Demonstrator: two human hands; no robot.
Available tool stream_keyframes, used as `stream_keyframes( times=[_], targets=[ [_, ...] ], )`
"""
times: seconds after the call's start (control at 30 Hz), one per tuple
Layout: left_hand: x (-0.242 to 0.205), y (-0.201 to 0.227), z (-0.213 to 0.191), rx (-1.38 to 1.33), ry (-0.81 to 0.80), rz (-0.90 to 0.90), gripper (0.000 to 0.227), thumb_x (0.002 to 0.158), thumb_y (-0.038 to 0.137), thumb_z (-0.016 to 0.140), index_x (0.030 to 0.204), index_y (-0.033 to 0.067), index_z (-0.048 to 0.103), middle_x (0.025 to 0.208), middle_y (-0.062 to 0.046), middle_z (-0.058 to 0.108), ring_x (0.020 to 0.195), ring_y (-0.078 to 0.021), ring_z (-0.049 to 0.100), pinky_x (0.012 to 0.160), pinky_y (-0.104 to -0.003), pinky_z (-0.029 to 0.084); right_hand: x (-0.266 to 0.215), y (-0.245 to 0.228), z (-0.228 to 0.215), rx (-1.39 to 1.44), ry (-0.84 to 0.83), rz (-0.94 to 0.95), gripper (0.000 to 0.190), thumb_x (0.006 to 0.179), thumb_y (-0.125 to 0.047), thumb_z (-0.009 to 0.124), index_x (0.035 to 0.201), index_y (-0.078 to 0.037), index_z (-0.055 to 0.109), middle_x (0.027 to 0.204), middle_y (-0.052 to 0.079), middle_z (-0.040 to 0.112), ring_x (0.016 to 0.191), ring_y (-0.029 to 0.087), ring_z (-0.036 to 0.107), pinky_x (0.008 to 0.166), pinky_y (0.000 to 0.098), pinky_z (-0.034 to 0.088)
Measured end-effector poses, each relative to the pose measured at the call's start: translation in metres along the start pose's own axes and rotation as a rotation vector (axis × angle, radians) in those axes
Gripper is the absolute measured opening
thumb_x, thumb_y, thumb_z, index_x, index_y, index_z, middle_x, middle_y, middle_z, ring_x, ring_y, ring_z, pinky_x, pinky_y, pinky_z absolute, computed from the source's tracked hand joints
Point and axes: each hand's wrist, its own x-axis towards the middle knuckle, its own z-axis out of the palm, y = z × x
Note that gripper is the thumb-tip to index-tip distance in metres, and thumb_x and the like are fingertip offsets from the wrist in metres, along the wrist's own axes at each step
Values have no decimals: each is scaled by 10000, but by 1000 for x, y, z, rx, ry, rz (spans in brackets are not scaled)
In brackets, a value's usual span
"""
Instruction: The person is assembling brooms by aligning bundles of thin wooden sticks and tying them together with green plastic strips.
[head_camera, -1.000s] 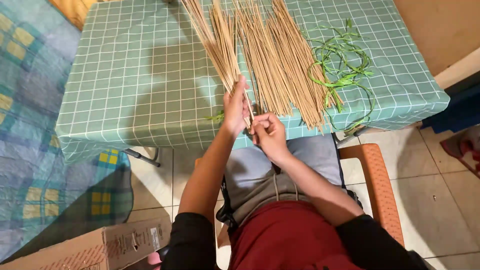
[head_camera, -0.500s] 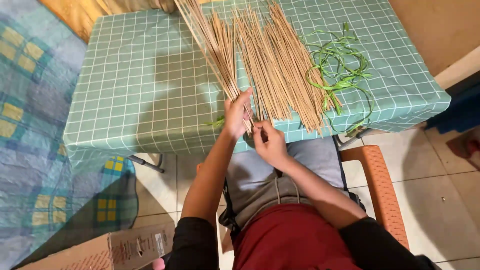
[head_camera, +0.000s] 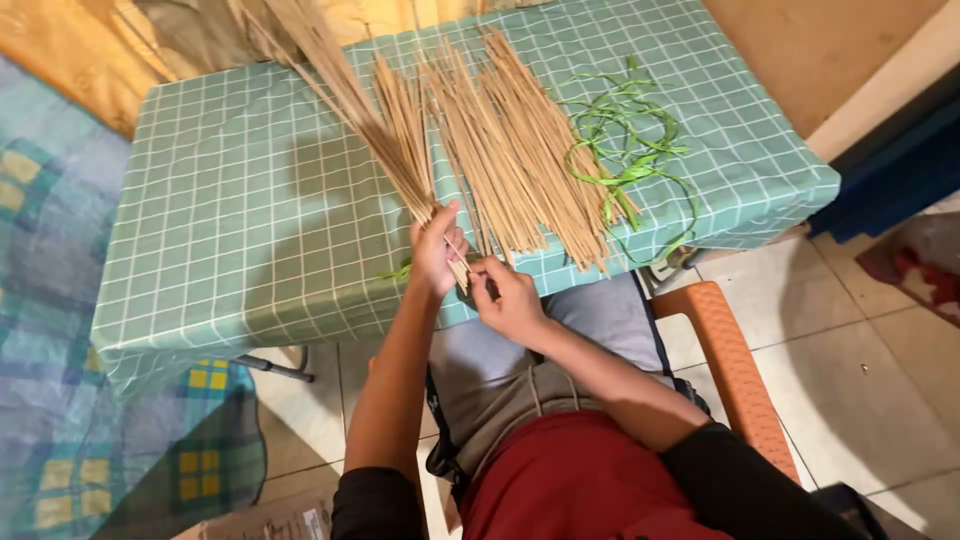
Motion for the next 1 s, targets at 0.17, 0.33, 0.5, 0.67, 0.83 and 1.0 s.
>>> stream_keyframes(
  times=[0.17,0.33,0.5,0.67,0.83,1.0],
  targets=[
    [-6,-2,7,107,15,14,306,938,219,755,795,176,488,517,73,360,375,-58,352,362,-202,322,-3,6,2,-41,-30,-1,41,945,-114,658,986,-115,662,664,93,726,549,311,692,481,376,540],
    [-10,1,17,119,35,-7,358,933,274,756,743,195,463,500,80,361,367,-43,357,370,-194,333,-4,12,2,-99,-93,32,67,961,-152,633,1019,-121,626,747,99,757,607,361,702,506,441,536],
    [-7,-3,14,170,49,44,409,979,340,709,686,175,476,500,68,368,383,-55,410,389,-205,380,2,8,-3,-103,-108,35,72,976,-136,605,1036,-95,605,764,145,746,641,417,699,515,482,535],
    [-1,-9,9,184,81,76,450,1009,423,641,681,151,496,503,-12,436,412,-139,506,377,-263,427,-2,10,-1,-135,-67,-32,32,952,-167,663,971,-142,665,715,91,736,644,345,712,546,408,560],
    [-11,11,18,47,56,107,568,1014,616,468,640,194,399,467,37,291,321,-68,311,299,-184,241,5,-5,-14,-36,59,-119,64,952,-144,680,905,-157,722,692,73,702,645,309,696,595,363,559],
    [-30,16,29,-107,-144,58,559,1083,507,433,588,247,422,453,78,346,321,-62,288,278,-198,200,8,-13,-21,259,252,-183,363,1085,-263,401,1105,-76,711,983,77,614,895,242,600,803,357,486]
  ],
)
